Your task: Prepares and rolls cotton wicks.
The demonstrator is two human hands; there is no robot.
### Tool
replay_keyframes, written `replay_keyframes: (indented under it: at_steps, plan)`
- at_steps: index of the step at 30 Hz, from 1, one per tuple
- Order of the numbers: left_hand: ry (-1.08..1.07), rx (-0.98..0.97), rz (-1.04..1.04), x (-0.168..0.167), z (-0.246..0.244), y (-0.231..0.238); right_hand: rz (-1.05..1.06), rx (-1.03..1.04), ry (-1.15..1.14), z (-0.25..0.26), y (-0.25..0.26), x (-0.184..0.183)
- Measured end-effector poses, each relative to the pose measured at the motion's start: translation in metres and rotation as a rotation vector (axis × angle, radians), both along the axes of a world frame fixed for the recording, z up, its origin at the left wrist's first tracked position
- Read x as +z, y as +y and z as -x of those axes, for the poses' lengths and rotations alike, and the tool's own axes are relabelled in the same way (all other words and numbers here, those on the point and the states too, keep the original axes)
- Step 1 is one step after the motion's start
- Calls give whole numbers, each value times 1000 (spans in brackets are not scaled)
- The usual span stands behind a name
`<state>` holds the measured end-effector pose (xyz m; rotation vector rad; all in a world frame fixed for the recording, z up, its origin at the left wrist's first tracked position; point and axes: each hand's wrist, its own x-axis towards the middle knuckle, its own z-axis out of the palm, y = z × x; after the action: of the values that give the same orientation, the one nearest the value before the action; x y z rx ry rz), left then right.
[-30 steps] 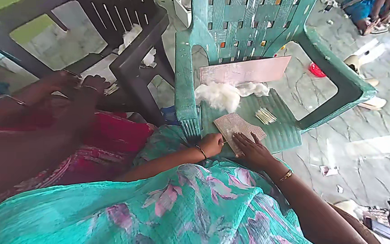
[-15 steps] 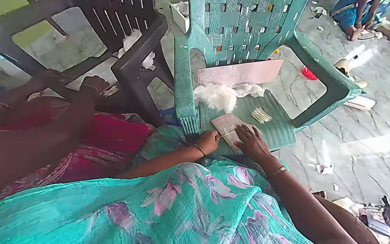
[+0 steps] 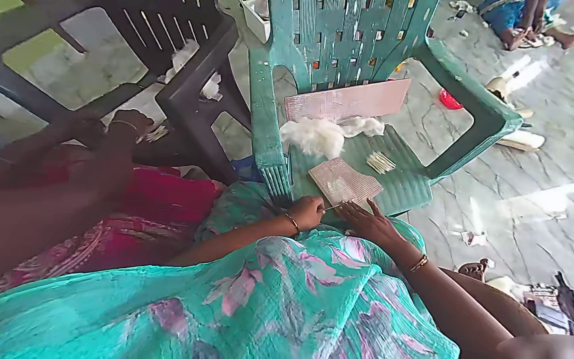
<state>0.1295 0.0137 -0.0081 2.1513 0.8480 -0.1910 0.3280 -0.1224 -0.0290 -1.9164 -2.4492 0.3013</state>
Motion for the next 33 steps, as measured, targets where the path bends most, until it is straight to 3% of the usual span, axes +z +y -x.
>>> replay_keyframes:
  at_steps: [4,8,12,24,29,33]
  plan:
    - [-33,5,-19,0,2,-6,-422,4,170,-6,-15,-12]
    - [-69,-2,-29,6,6,-10,-629,-106,199,-5,-16,-17]
    - [-112,-11,-48,9,10,-13,-642,-197,163,1,-11,-10]
    - [-194,-93,-56,13,11,-13,-677,-190,153,1,-6,-8]
    - [-264,-65,-97,14,12,-3,-683,-391,231,-28,-16,-2]
    - [-262,43,-47,13,13,7,-483,-687,297,-48,4,17]
